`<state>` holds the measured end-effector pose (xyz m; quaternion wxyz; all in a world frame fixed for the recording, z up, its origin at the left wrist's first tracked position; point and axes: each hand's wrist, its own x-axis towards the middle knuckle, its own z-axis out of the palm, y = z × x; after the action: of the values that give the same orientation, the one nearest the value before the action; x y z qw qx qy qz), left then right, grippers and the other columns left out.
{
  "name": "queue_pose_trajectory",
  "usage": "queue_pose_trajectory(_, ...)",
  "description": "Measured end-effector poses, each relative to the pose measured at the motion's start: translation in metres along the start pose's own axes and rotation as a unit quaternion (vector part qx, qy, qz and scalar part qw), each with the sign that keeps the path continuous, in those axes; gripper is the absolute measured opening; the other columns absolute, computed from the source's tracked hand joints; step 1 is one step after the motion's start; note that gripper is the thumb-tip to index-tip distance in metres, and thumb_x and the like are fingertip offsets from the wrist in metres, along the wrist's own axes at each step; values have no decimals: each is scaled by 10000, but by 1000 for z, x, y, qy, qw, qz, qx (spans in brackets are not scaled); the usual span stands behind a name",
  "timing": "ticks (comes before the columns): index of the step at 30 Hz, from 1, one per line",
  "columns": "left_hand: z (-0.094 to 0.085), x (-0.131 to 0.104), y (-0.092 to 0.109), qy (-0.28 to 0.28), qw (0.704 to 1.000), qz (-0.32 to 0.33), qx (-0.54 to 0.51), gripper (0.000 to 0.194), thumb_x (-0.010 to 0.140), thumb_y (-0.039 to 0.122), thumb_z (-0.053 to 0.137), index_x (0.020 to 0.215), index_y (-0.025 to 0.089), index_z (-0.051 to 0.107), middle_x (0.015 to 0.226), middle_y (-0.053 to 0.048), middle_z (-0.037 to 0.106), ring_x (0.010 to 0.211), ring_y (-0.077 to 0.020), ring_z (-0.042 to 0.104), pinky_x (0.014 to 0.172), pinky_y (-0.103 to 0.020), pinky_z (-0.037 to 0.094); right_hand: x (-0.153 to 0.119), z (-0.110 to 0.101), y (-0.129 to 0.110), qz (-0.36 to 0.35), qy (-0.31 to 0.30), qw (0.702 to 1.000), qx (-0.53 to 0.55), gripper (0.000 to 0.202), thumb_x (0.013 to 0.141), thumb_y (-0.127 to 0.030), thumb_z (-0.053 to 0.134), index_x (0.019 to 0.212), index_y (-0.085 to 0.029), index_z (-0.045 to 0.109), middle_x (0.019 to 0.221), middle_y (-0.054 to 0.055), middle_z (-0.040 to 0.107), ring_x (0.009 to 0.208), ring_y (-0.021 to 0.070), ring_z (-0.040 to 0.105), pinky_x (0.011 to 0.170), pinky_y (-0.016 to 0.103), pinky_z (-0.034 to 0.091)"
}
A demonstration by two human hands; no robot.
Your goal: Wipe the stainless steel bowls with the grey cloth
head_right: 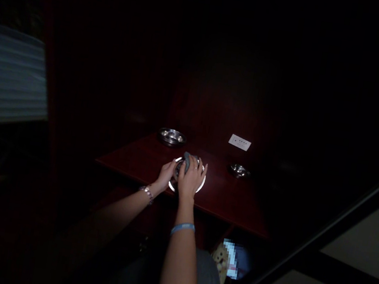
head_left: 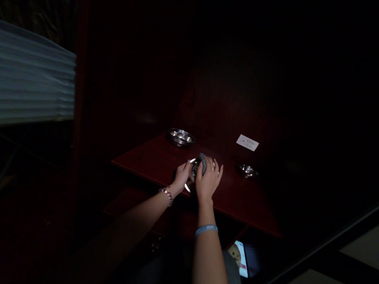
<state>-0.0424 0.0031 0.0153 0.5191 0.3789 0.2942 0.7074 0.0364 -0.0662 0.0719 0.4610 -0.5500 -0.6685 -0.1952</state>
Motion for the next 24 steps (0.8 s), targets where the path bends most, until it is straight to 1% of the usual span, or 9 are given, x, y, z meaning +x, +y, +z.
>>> queue_pose_trajectory(5,1,1,-2,18,1000,5,3,398,807,533,561,793,143,642,696,-33,647,592,-129,557,536,-238,427,1,-2,15,75,36,997,11,388,956,-313,333,1194,-161,599,1207,113,627,1252,231,435,1107,475,170)
queue_pose_trajectory(10,-1,6,-6,16,1000,-11,-11,427,796,564,564,791,142,632,648,-25,631,562,-131,545,517,-243,429,1,-7,27,153,48,987,2,371,938,-343,371,1027,-121,654,1070,159,669,1094,250,546,1023,430,298)
queue_pose_trajectory(14,-2,8,-8,32,999,-6,-15,467,771,589,581,811,128,645,670,-41,648,592,-140,568,542,-248,444,2,-10,41,276,65,958,28,384,910,-410,401,915,-151,683,931,146,697,941,235,618,890,368,410)
queue_pose_trajectory(16,-3,7,-7,37,999,-7,-23,479,752,594,598,812,122,649,694,-48,657,615,-143,580,559,-247,452,2,-11,52,381,93,917,78,422,893,-462,395,880,-166,694,861,134,703,857,231,639,805,339,449)
queue_pose_trajectory(19,-3,6,-3,37,997,-8,-61,458,739,574,624,830,125,652,734,-51,666,655,-143,598,604,-245,469,2,-11,71,521,178,817,168,435,869,-485,383,842,-179,692,806,111,701,812,225,648,713,304,478)
queue_pose_trajectory(20,-3,5,-2,38,996,-9,-76,444,740,562,628,835,129,652,740,-50,667,666,-143,602,620,-246,473,2,-10,76,549,207,786,197,414,859,-472,390,835,-184,686,787,97,698,805,217,648,693,291,484)
queue_pose_trajectory(22,-3,5,1,45,994,-16,-98,419,748,540,629,844,133,652,745,-48,668,677,-144,607,638,-248,477,1,-7,81,592,225,723,277,381,844,-444,395,821,-178,668,736,72,681,766,199,644,646,273,497)
queue_pose_trajectory(23,-3,5,2,48,993,-19,-106,411,749,531,631,847,132,651,746,-49,669,678,-144,608,641,-250,477,1,-5,81,600,216,698,325,364,840,-425,395,816,-174,657,704,56,669,734,190,642,626,268,503)
queue_pose_trajectory(24,-3,5,2,50,992,-22,-111,405,749,524,634,849,131,651,753,-50,671,680,-145,607,643,-251,477,1,-3,80,589,192,687,381,351,838,-404,390,817,-168,649,676,42,656,705,182,639,611,266,508)
